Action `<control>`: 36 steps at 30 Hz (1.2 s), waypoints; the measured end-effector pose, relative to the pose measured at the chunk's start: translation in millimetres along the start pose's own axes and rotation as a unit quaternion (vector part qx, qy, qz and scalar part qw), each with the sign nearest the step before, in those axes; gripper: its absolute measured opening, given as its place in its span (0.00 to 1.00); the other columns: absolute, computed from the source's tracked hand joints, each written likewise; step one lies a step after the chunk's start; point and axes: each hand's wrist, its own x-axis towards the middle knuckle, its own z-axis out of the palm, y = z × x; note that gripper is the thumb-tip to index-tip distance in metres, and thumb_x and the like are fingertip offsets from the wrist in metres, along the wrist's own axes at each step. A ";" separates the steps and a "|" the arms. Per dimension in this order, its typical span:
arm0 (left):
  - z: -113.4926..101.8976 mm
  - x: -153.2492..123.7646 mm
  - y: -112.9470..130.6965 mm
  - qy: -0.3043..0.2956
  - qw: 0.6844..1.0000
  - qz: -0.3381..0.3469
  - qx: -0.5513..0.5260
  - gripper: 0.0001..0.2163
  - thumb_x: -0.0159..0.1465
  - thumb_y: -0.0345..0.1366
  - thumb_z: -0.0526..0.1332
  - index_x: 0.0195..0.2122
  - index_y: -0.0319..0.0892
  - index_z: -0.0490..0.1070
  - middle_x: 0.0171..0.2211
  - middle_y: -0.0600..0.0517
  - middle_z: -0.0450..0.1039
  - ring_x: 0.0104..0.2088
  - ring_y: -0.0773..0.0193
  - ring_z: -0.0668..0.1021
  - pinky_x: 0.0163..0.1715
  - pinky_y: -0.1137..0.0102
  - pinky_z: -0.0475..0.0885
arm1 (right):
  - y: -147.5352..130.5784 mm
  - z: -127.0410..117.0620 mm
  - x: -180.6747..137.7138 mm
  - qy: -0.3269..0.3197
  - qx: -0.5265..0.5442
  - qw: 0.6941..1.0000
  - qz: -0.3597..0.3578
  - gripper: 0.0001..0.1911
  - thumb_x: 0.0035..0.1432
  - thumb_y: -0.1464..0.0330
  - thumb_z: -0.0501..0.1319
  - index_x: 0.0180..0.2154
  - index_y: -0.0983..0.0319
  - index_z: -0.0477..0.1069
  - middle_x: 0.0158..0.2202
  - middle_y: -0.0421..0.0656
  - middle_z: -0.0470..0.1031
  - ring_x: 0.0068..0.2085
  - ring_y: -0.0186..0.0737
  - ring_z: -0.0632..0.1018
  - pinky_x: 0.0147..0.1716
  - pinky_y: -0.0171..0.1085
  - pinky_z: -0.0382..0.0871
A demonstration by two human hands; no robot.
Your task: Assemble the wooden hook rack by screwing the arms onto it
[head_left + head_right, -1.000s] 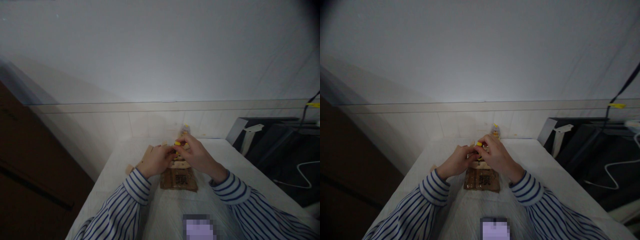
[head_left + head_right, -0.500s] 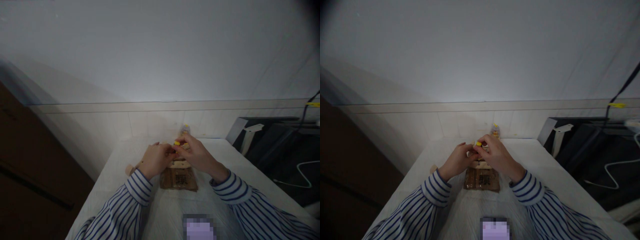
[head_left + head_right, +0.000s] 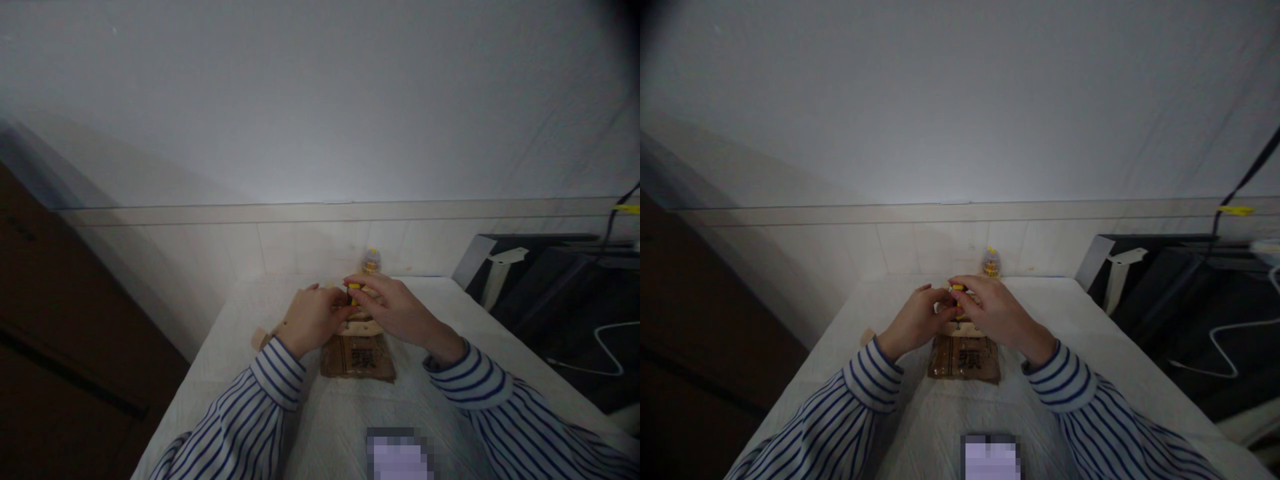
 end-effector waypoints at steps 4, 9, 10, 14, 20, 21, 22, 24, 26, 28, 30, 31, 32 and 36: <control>-2.4 -0.2 1.4 -0.008 1.000 0.004 -0.002 0.11 0.65 0.44 0.58 0.38 0.45 0.76 0.35 0.51 0.79 0.36 0.59 0.79 0.53 0.58 0.64 | 0.1 -0.2 -0.1 0.001 -0.006 1.000 -0.005 0.12 0.61 0.70 0.56 0.43 0.59 0.75 0.42 0.46 0.80 0.43 0.44 0.79 0.44 0.45 0.73; -3.5 -0.7 0.7 -0.021 1.000 0.001 -0.003 0.11 0.65 0.43 0.57 0.40 0.46 0.76 0.36 0.51 0.79 0.38 0.59 0.78 0.50 0.61 0.67 | 2.0 0.0 -0.8 0.002 -0.007 1.000 -0.002 0.08 0.61 0.68 0.57 0.41 0.59 0.74 0.39 0.44 0.79 0.40 0.42 0.79 0.40 0.42 0.73; -3.6 -0.8 0.4 -0.024 1.000 0.004 -0.004 0.10 0.65 0.42 0.57 0.41 0.46 0.76 0.36 0.50 0.79 0.38 0.59 0.78 0.48 0.62 0.68 | 2.6 0.3 -1.0 0.003 -0.011 1.000 -0.004 0.07 0.61 0.68 0.57 0.40 0.59 0.73 0.38 0.44 0.79 0.39 0.42 0.79 0.39 0.42 0.72; -4.5 -1.1 0.7 -0.038 0.999 0.017 -0.013 0.10 0.66 0.39 0.56 0.42 0.45 0.76 0.37 0.49 0.79 0.38 0.58 0.78 0.43 0.65 0.70 | 4.7 2.1 -2.2 0.021 -0.044 0.999 -0.012 0.04 0.60 0.66 0.59 0.35 0.60 0.70 0.34 0.44 0.76 0.37 0.43 0.76 0.36 0.42 0.70; -7.2 -1.4 4.1 -0.062 0.997 0.031 -0.031 0.11 0.67 0.37 0.54 0.42 0.43 0.75 0.36 0.48 0.78 0.37 0.59 0.78 0.39 0.66 0.70 | 5.2 3.2 -2.8 0.032 -0.056 0.998 0.008 0.06 0.58 0.65 0.60 0.31 0.59 0.65 0.30 0.42 0.72 0.31 0.40 0.73 0.31 0.39 0.66; -7.4 -1.3 4.4 -0.064 0.997 0.031 -0.032 0.11 0.67 0.37 0.54 0.42 0.43 0.75 0.36 0.48 0.78 0.37 0.59 0.78 0.39 0.66 0.70 | 5.1 3.4 -2.6 0.031 -0.055 0.998 0.008 0.06 0.58 0.65 0.60 0.31 0.59 0.65 0.29 0.41 0.72 0.31 0.40 0.73 0.31 0.38 0.66; -7.6 -1.1 4.7 -0.064 0.997 0.030 -0.033 0.10 0.67 0.37 0.54 0.42 0.43 0.75 0.36 0.48 0.78 0.37 0.59 0.78 0.39 0.66 0.70 | 5.0 3.6 -2.5 0.029 -0.053 0.998 0.009 0.06 0.58 0.65 0.60 0.31 0.59 0.65 0.29 0.41 0.72 0.31 0.40 0.72 0.31 0.38 0.66; -7.7 -0.6 5.0 -0.063 0.997 0.028 -0.035 0.10 0.67 0.37 0.54 0.42 0.43 0.75 0.36 0.49 0.78 0.37 0.59 0.78 0.39 0.67 0.71 | 5.0 3.9 -2.3 0.027 -0.050 0.998 0.010 0.06 0.59 0.65 0.60 0.31 0.59 0.64 0.29 0.41 0.71 0.31 0.40 0.72 0.30 0.38 0.66; -7.9 -0.1 5.4 -0.067 0.996 0.030 -0.040 0.10 0.67 0.36 0.54 0.41 0.42 0.75 0.36 0.49 0.78 0.36 0.59 0.78 0.38 0.67 0.71 | 5.0 4.1 -2.3 0.026 -0.047 0.998 0.012 0.06 0.59 0.65 0.59 0.32 0.59 0.64 0.29 0.41 0.71 0.31 0.40 0.72 0.31 0.38 0.66; -8.4 0.2 5.7 -0.074 0.996 0.033 -0.047 0.11 0.67 0.36 0.54 0.41 0.42 0.76 0.34 0.49 0.78 0.36 0.59 0.78 0.37 0.67 0.71 | 5.1 3.9 -2.5 0.026 -0.045 0.999 0.012 0.06 0.59 0.65 0.59 0.32 0.59 0.64 0.29 0.41 0.71 0.31 0.40 0.72 0.30 0.38 0.66; -9.1 -0.1 5.5 -0.071 0.996 0.032 -0.053 0.11 0.66 0.36 0.55 0.41 0.42 0.76 0.35 0.49 0.79 0.36 0.58 0.78 0.37 0.67 0.71 | 5.2 3.8 -2.9 0.027 -0.045 0.999 0.010 0.06 0.59 0.65 0.59 0.32 0.59 0.64 0.29 0.41 0.71 0.31 0.39 0.72 0.30 0.38 0.66; -9.3 -0.4 5.2 -0.066 0.996 0.031 -0.054 0.11 0.66 0.37 0.55 0.42 0.43 0.76 0.35 0.49 0.79 0.36 0.58 0.78 0.38 0.67 0.70 | 5.2 3.8 -3.1 0.028 -0.045 0.999 0.010 0.06 0.59 0.65 0.59 0.32 0.59 0.65 0.29 0.41 0.71 0.31 0.39 0.72 0.30 0.38 0.66; -9.3 -0.7 4.7 -0.060 0.996 0.030 -0.054 0.11 0.66 0.38 0.55 0.43 0.44 0.76 0.36 0.49 0.79 0.37 0.58 0.78 0.38 0.67 0.70 | 5.1 4.0 -3.3 0.030 -0.046 0.998 0.010 0.06 0.59 0.65 0.59 0.32 0.59 0.65 0.30 0.41 0.71 0.31 0.39 0.72 0.30 0.37 0.66; -6.5 -1.0 2.2 -0.036 0.999 0.015 -0.035 0.13 0.64 0.45 0.58 0.41 0.45 0.76 0.35 0.49 0.79 0.36 0.58 0.78 0.40 0.66 0.70 | 4.9 4.9 -3.6 0.037 -0.049 0.998 0.021 0.08 0.59 0.63 0.59 0.32 0.59 0.65 0.29 0.41 0.71 0.30 0.39 0.72 0.29 0.37 0.66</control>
